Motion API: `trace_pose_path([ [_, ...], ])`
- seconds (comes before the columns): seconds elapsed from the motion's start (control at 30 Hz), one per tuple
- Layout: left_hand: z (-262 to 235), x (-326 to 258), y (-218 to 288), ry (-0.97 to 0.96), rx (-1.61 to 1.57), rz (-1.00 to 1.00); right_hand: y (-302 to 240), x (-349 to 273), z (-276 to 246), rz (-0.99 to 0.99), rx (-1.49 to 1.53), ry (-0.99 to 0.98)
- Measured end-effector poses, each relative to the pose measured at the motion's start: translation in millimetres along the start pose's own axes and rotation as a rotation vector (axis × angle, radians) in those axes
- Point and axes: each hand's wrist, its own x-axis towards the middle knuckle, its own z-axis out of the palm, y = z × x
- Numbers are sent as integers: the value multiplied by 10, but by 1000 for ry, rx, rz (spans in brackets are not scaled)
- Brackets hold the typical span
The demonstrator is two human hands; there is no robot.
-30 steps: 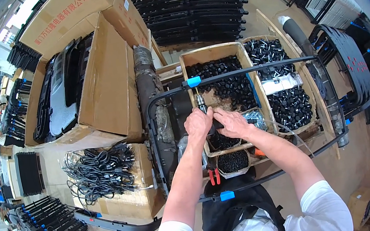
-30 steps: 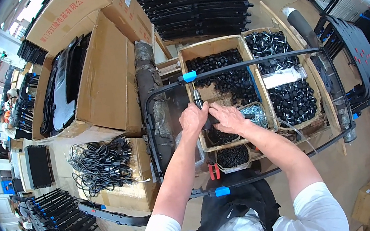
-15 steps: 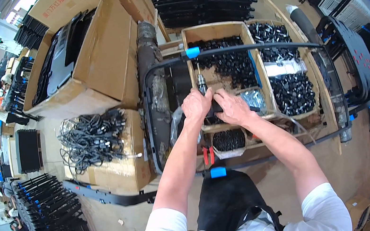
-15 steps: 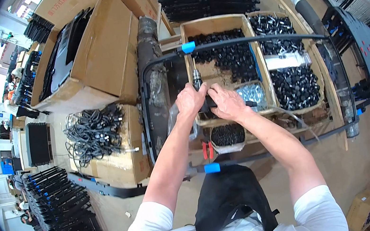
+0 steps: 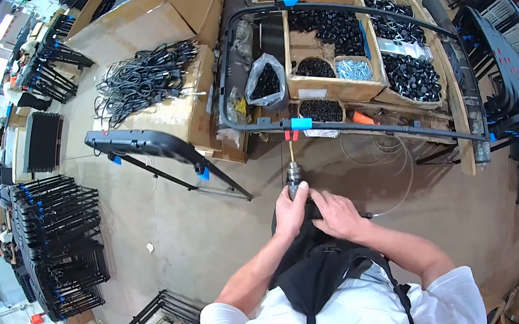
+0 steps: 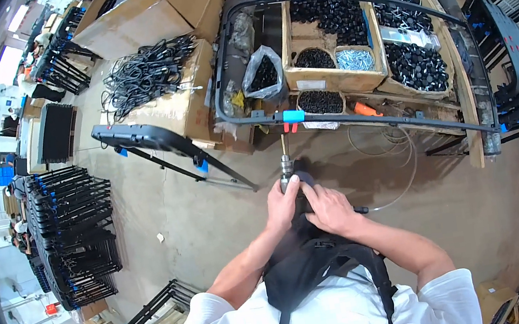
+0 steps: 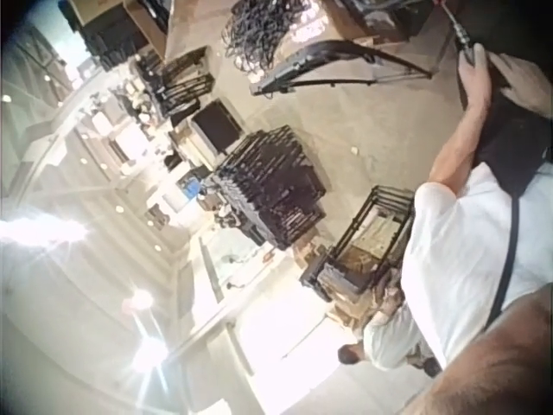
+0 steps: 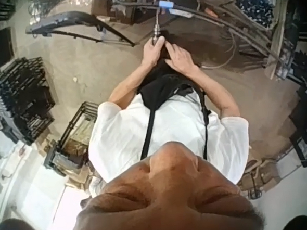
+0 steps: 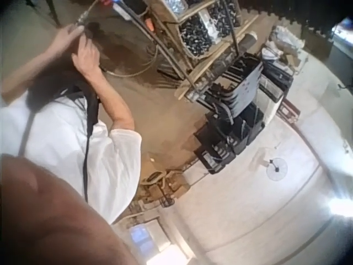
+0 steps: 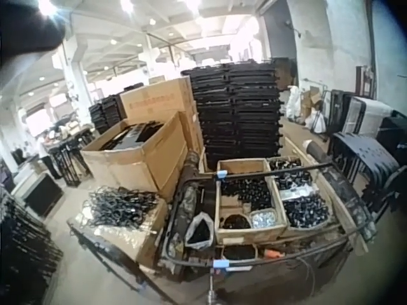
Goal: Assembling plastic housing components onto a metal frame using a pneumatic screwdriver and connecting internal wiring.
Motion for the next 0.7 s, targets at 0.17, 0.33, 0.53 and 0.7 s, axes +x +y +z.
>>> trace_pose_path([
  [0.17, -137, 382, -346, 10, 45, -28, 133, 254, 457, 54, -14, 6],
  [0.33, -221, 603, -183, -15, 108, -45, 22, 459, 396, 140, -9, 20],
  [0.53, -301, 609, 16, -86, 205, -10, -98, 477, 387, 203, -18, 35],
  [0.7, -305, 643, 1, -94, 188, -14, -123, 514, 365, 221, -30, 21],
])
